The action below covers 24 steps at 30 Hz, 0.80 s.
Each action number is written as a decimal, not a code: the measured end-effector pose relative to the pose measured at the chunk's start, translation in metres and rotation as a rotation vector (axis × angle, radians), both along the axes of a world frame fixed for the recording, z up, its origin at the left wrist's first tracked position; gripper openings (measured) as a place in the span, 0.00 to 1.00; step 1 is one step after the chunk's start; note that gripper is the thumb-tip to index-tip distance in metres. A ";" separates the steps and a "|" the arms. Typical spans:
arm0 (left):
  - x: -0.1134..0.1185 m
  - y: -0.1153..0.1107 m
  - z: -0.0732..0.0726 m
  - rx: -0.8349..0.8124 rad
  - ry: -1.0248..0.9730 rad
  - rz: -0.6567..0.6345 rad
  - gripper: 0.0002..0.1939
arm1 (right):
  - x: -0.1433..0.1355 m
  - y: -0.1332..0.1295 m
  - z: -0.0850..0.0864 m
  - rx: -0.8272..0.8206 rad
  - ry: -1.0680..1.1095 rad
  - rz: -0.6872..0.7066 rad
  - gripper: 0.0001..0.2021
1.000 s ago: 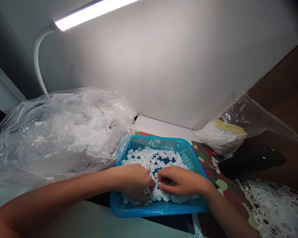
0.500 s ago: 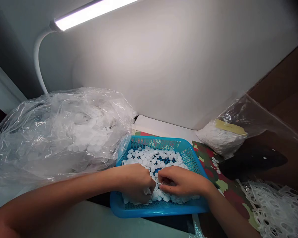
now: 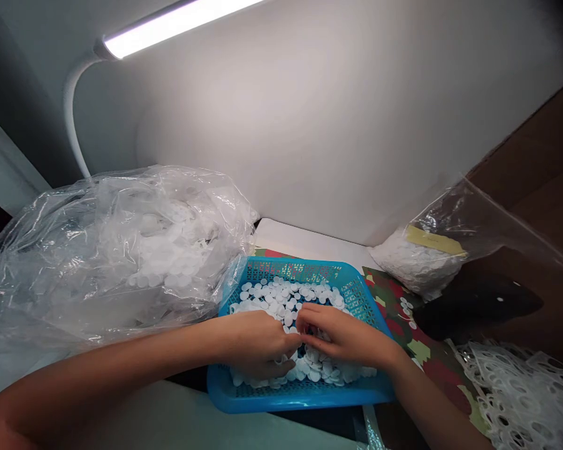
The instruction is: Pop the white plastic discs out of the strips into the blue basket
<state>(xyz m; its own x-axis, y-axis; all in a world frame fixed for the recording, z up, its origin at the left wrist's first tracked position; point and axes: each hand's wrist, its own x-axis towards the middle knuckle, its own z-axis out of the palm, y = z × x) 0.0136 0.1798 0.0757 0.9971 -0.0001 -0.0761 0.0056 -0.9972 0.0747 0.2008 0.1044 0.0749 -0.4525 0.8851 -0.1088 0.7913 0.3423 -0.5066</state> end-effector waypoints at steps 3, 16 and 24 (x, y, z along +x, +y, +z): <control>-0.001 0.001 -0.002 -0.008 -0.007 -0.005 0.11 | -0.002 0.001 0.004 0.086 0.089 -0.064 0.07; 0.000 0.001 -0.004 -0.037 0.040 0.025 0.11 | 0.000 -0.004 0.003 -0.053 -0.101 0.071 0.14; -0.001 0.001 -0.006 -0.059 0.013 0.034 0.10 | 0.004 -0.008 0.006 -0.127 -0.127 0.095 0.17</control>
<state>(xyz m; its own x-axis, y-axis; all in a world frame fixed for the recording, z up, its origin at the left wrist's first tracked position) 0.0128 0.1811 0.0696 0.9955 0.0293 -0.0900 0.0411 -0.9903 0.1327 0.2052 0.0964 0.0806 -0.5087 0.8147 -0.2782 0.8187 0.3579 -0.4490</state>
